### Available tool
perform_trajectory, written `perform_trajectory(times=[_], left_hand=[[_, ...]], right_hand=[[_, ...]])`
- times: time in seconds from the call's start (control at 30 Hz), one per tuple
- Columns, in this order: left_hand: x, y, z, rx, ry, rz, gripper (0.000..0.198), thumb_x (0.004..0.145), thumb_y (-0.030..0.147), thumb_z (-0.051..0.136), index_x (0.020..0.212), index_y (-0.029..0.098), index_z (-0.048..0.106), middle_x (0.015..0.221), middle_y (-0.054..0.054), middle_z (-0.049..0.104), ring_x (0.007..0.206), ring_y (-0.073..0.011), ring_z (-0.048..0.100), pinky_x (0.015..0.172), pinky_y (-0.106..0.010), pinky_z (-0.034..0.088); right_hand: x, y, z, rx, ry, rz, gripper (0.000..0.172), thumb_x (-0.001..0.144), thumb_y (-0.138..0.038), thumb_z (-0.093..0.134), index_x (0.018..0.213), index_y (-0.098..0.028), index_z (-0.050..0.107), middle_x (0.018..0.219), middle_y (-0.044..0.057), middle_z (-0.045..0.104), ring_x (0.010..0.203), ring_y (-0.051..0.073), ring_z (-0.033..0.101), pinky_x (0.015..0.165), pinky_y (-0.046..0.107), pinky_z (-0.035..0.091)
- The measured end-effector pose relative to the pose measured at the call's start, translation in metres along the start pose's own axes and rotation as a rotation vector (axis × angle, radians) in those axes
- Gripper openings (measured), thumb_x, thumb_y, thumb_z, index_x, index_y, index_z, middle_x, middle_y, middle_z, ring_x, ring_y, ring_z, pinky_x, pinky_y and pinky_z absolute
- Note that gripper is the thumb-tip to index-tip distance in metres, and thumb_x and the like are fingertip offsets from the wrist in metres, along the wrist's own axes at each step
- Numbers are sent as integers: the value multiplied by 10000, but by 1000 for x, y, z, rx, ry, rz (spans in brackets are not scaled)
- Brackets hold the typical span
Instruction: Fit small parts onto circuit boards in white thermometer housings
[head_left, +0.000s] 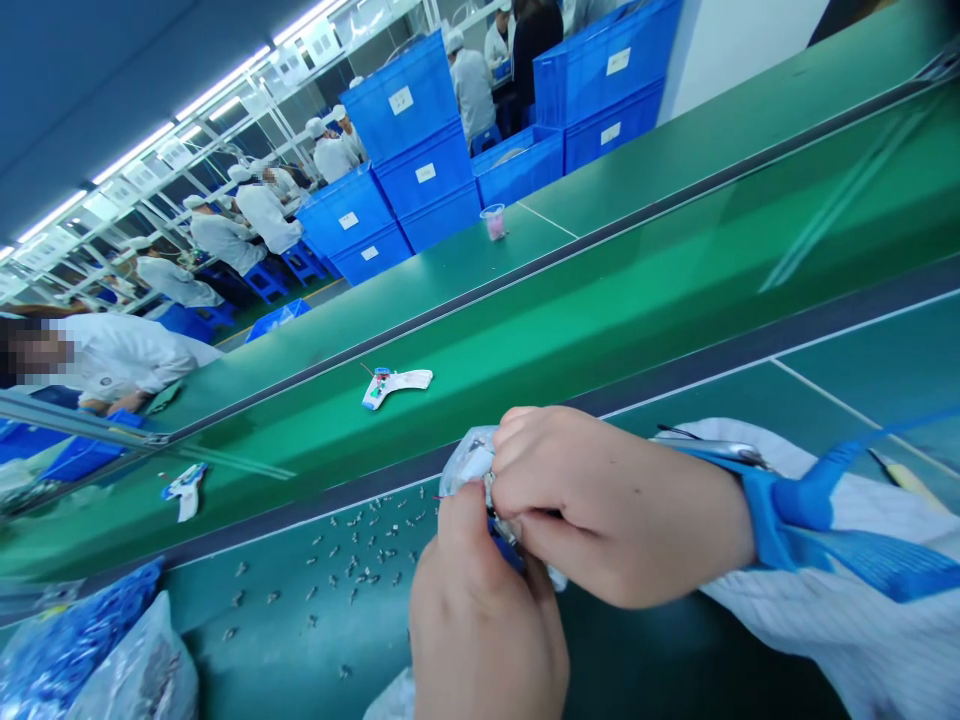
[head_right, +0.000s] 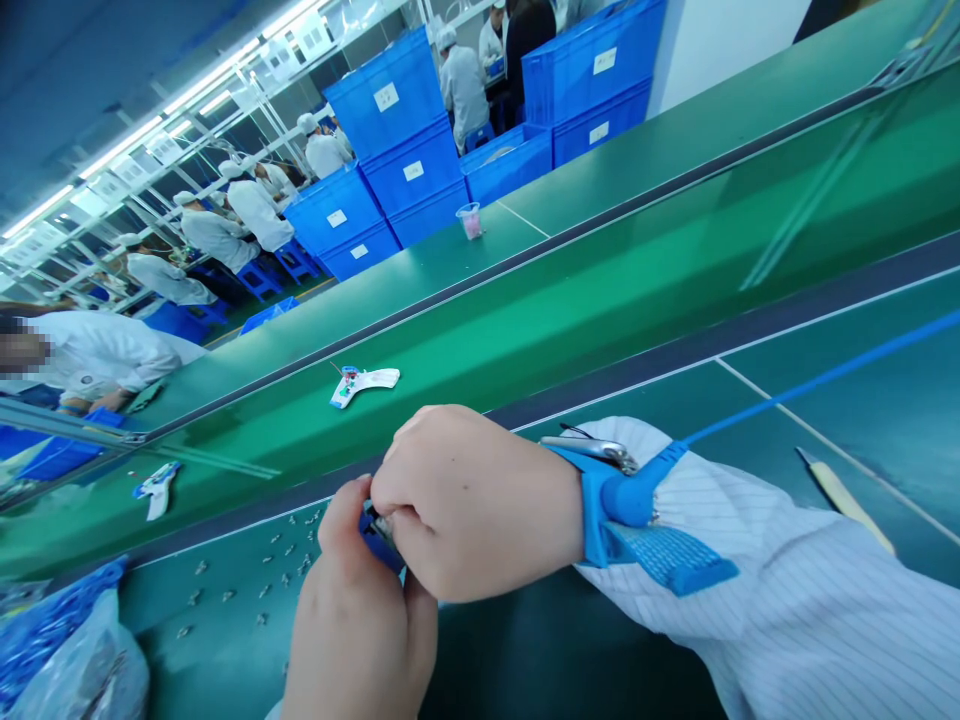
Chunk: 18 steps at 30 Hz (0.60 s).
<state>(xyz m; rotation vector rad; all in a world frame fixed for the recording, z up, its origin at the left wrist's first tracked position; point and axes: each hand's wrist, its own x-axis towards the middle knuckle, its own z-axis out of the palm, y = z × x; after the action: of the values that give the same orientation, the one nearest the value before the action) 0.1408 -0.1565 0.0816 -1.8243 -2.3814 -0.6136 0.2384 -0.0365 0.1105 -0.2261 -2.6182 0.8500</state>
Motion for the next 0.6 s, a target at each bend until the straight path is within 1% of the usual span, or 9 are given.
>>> perform_trajectory(times=[0.1, 0.2, 0.3, 0.37, 0.4, 0.43, 0.5, 0.57, 0.6], left_hand=[[5, -3, -2, -43, -74, -16, 396, 808, 134, 411, 1191, 205, 336, 846, -112, 689, 638, -311, 673, 524, -370, 477], [7, -8, -4, -210, -175, -72, 445, 834, 187, 434, 1266, 227, 337, 913, -109, 704, 722, -305, 690, 585, -381, 498], [7, -13, -4, -356, -217, -107, 550, 845, 234, 460, 1367, 258, 289, 1071, -112, 683, 856, -283, 685, 691, -393, 516], [7, -16, -5, -382, -214, -109, 616, 842, 268, 479, 1411, 250, 246, 1184, -130, 628, 922, -272, 662, 740, -392, 516], [8, -17, -5, -379, -213, -113, 636, 837, 284, 488, 1420, 243, 236, 1220, -137, 599, 937, -267, 651, 754, -392, 516], [9, -18, -7, -367, -219, -121, 643, 835, 297, 493, 1423, 240, 239, 1229, -137, 583, 935, -261, 643, 757, -390, 517], [12, -18, -11, -333, -256, -134, 621, 836, 314, 489, 1417, 251, 278, 1197, -119, 589, 910, -253, 635, 740, -383, 521], [15, -18, -16, -288, -316, -120, 568, 842, 317, 468, 1395, 265, 351, 1188, -105, 602, 910, -260, 629, 730, -384, 520], [17, -17, -18, -263, -347, -105, 542, 845, 318, 456, 1380, 266, 387, 1198, -103, 604, 926, -268, 625, 732, -389, 517]], right_hand=[[4, 4, -1, -7, -70, 38, 252, 753, -70, 449, 512, -134, 490, 558, 10, 514, 590, 110, 444, 687, 290, 355], [7, 7, -4, 47, -138, 69, 271, 774, -65, 457, 522, -138, 525, 565, 1, 536, 594, 106, 460, 690, 276, 358], [10, 14, -9, 86, -177, 75, 280, 786, -67, 462, 519, -139, 503, 546, -19, 510, 571, 90, 437, 645, 249, 339], [13, 22, -15, 69, -178, 109, 272, 782, -66, 468, 520, -136, 482, 532, -29, 483, 540, 77, 414, 592, 234, 312], [13, 28, -19, 38, -157, 160, 273, 791, -79, 471, 524, -136, 483, 530, -29, 479, 527, 74, 409, 569, 234, 297], [14, 35, -24, -11, -112, 242, 278, 808, -104, 472, 533, -138, 497, 534, -26, 489, 522, 75, 413, 552, 236, 287], [13, 52, -35, -181, 40, 510, 293, 848, -177, 465, 572, -150, 557, 572, -6, 545, 549, 96, 458, 543, 244, 291], [12, 71, -44, -374, 206, 795, 311, 886, -218, 427, 652, -164, 624, 666, 34, 616, 644, 145, 534, 567, 261, 327], [11, 81, -47, -450, 267, 911, 321, 905, -220, 403, 704, -164, 647, 727, 58, 641, 704, 173, 563, 593, 273, 357]])
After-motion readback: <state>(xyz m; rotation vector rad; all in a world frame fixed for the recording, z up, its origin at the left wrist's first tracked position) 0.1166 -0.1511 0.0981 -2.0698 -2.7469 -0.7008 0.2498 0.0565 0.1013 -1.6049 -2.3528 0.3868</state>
